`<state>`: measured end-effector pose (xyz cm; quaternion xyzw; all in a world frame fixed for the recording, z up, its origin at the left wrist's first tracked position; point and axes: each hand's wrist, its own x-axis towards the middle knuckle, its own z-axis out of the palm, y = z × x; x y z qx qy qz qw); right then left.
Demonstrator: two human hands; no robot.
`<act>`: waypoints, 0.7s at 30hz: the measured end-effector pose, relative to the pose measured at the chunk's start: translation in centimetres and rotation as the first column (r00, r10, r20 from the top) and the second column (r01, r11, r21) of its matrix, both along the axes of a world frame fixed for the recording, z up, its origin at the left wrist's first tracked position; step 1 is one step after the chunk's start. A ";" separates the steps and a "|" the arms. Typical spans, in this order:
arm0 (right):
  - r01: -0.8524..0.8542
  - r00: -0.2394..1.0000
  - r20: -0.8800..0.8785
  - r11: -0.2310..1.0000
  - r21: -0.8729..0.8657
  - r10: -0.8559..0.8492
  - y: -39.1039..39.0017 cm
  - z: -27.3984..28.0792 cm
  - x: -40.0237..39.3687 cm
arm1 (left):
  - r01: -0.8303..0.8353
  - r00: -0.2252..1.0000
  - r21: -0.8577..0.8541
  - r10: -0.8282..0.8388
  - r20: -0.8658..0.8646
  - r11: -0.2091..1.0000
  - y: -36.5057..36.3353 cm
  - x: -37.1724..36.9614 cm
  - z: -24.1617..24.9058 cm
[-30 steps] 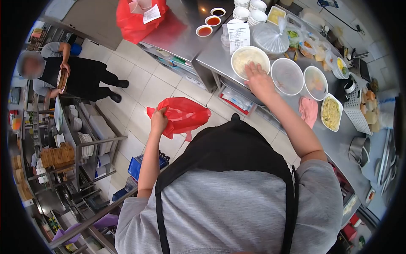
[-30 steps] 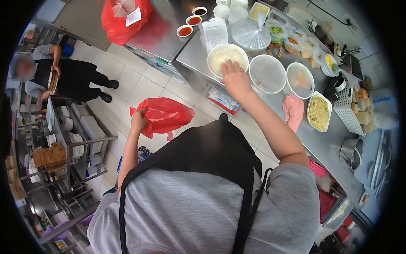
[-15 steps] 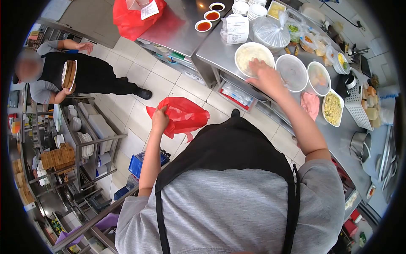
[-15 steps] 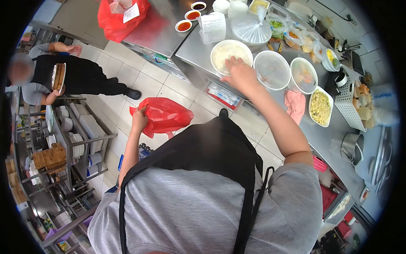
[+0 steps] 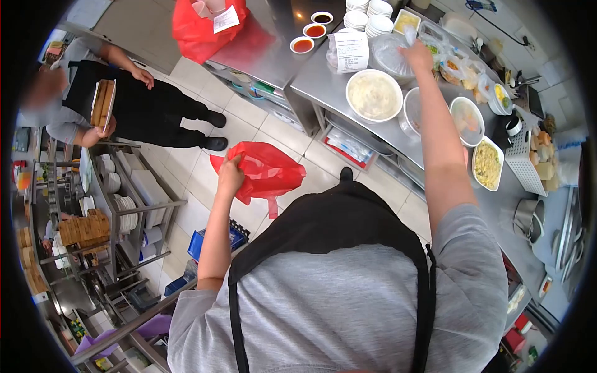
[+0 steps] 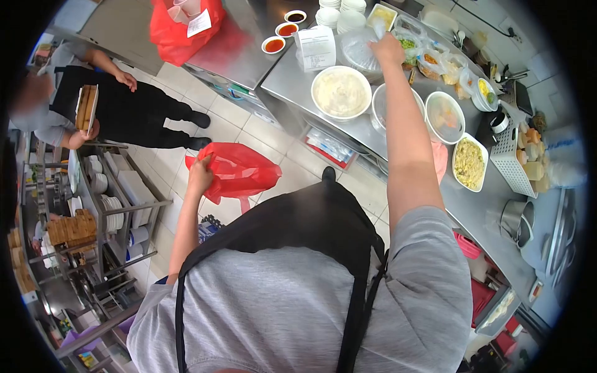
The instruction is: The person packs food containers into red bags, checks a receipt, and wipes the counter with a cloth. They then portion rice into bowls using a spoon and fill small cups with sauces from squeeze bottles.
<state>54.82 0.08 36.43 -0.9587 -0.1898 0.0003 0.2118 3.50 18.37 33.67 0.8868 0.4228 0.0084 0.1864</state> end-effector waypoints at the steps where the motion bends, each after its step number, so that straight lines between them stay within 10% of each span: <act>1: 0.010 1.000 -0.006 0.999 0.046 -0.010 0.1 -0.3 0.3 | -0.007 1.000 0.001 0.007 0.004 1.000 0.1 -0.1 0.9; 8: 0.083 0.996 -0.060 0.785 0.614 -0.059 -0.2 -5.4 5.3 | 0.032 0.989 -0.015 -0.029 0.146 0.999 3.1 -0.5 7.1; 10: 0.045 0.995 0.051 0.868 0.495 -0.081 -0.9 -6.4 7.6 | 0.048 0.988 -0.055 -0.039 0.149 0.997 4.5 -0.8 8.7; 16: 0.149 0.933 0.243 0.899 0.413 -0.266 -2.5 2.4 6.7 | 0.011 0.981 -0.113 0.011 0.193 0.994 6.8 -1.0 15.3; 21: -0.253 0.913 0.408 0.758 0.601 -0.019 -3.1 13.1 -0.7 | 0.147 0.964 -0.291 -0.072 0.254 0.945 9.7 2.1 18.1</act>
